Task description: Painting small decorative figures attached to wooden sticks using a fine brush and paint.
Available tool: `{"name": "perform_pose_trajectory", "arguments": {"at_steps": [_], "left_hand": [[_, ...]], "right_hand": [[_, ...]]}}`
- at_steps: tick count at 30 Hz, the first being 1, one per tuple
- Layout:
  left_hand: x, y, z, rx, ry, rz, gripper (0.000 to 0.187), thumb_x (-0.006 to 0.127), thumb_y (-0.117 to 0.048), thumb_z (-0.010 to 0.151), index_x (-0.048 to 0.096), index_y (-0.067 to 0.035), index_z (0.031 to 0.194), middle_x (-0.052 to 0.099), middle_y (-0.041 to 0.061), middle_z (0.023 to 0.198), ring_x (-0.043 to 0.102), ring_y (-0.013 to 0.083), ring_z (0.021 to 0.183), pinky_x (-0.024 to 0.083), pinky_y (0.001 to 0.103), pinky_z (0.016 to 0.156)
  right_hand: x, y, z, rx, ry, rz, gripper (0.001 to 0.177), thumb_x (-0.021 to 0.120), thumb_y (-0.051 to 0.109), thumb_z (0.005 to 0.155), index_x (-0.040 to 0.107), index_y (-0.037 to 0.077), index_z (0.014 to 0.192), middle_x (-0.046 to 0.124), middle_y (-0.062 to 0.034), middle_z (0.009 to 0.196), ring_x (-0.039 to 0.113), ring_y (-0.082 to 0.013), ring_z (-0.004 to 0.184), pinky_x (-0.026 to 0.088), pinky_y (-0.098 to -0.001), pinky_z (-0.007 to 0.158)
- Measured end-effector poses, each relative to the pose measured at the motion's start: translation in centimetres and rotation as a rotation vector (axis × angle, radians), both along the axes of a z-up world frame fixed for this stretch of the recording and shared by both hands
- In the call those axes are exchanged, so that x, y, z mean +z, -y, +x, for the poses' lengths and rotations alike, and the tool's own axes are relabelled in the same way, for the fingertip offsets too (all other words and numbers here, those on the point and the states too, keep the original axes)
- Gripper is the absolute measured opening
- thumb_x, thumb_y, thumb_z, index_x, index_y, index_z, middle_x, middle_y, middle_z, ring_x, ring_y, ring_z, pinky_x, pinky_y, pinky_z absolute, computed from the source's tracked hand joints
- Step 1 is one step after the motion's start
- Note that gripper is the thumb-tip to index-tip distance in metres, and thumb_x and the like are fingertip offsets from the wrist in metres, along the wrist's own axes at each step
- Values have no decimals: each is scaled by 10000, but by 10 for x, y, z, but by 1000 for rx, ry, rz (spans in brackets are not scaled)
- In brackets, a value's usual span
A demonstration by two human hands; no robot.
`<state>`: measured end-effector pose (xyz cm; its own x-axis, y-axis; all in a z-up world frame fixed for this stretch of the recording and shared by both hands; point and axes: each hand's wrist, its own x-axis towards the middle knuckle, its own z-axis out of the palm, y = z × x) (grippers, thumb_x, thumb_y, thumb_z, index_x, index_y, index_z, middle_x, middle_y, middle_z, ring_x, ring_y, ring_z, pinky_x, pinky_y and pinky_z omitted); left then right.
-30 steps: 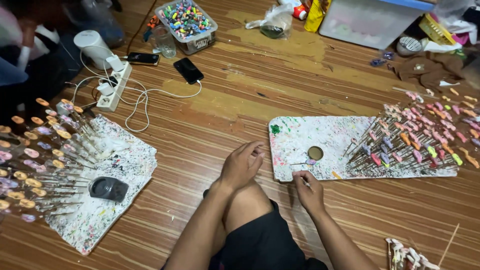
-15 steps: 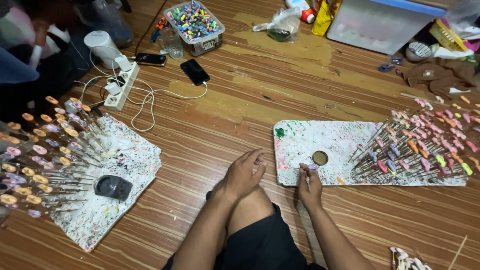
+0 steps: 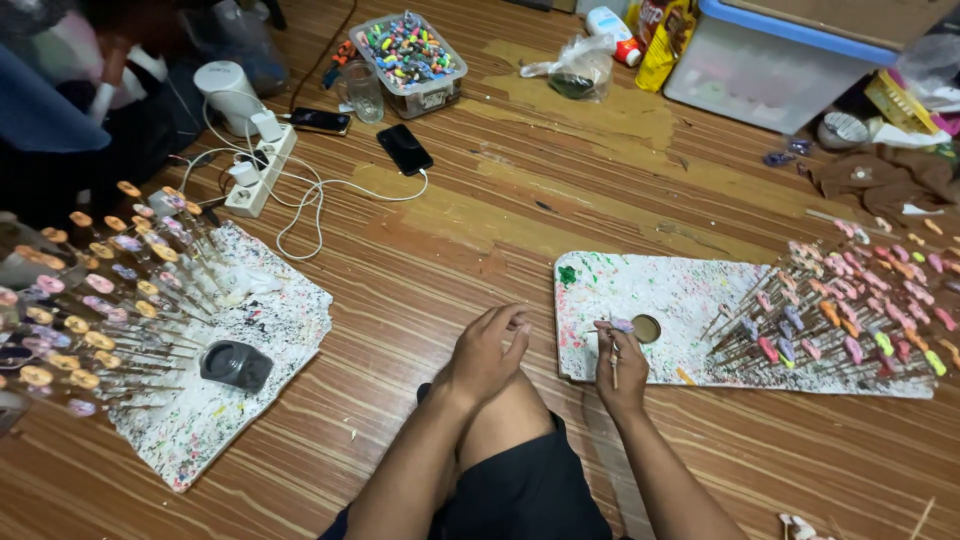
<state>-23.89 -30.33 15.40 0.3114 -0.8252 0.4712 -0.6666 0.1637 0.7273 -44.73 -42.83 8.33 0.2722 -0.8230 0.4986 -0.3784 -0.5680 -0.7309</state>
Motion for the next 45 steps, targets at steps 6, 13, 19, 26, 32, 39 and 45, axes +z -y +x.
{"name": "perform_pose_trajectory", "arguments": {"at_steps": [6,13,19,26,32,39,45], "left_hand": [[10,-58,27,168,38,-57,289,682,-162,926,702,-108,1209,732,132,983,735,370,934,587,482,803],[26,-166,82,518,28,-123,232,706,-123,899,734,-100,1129,741,108,958,746,324,929,589,422,821],[40,-240,95,760,31,-196,212,709,-184,932,756,-132,1133,756,66,989,748,289,955,586,390,850],[52,-292,124,814,28,-295,271,684,-179,955,756,-112,1208,747,105,1063,722,346,1023,562,443,910],[32,-293,152,748,28,-381,198,709,-191,952,770,-75,1101,752,111,1063,716,373,1035,559,469,898],[11,-291,174,750,-35,-383,150,669,-133,976,764,-20,1007,753,159,1000,723,410,1019,568,494,879],[-1,-298,179,806,-21,-389,115,692,-88,953,777,-35,1010,764,112,1001,731,361,1028,558,450,906]], "right_hand": [[58,-18,62,177,21,-187,192,656,30,968,783,90,1099,741,-116,956,708,-375,1014,561,-420,894],[110,-82,176,598,152,-297,115,685,69,956,784,53,1013,753,-133,960,712,-396,985,558,-458,888],[117,-161,255,917,202,-322,106,716,57,923,783,75,1003,770,-112,930,715,-384,922,572,-466,835],[110,-242,319,1109,210,-331,102,724,61,921,789,108,984,785,-58,920,705,-335,890,567,-424,813],[84,-248,349,1250,183,-372,107,679,185,949,748,124,894,754,-51,896,679,-350,896,541,-418,848],[55,-239,370,1344,114,-274,51,692,98,898,734,106,871,747,-54,888,689,-350,900,553,-411,841],[69,-204,395,1298,-103,191,213,616,104,999,763,78,1151,801,-85,880,701,-202,792,543,-363,804]]}}
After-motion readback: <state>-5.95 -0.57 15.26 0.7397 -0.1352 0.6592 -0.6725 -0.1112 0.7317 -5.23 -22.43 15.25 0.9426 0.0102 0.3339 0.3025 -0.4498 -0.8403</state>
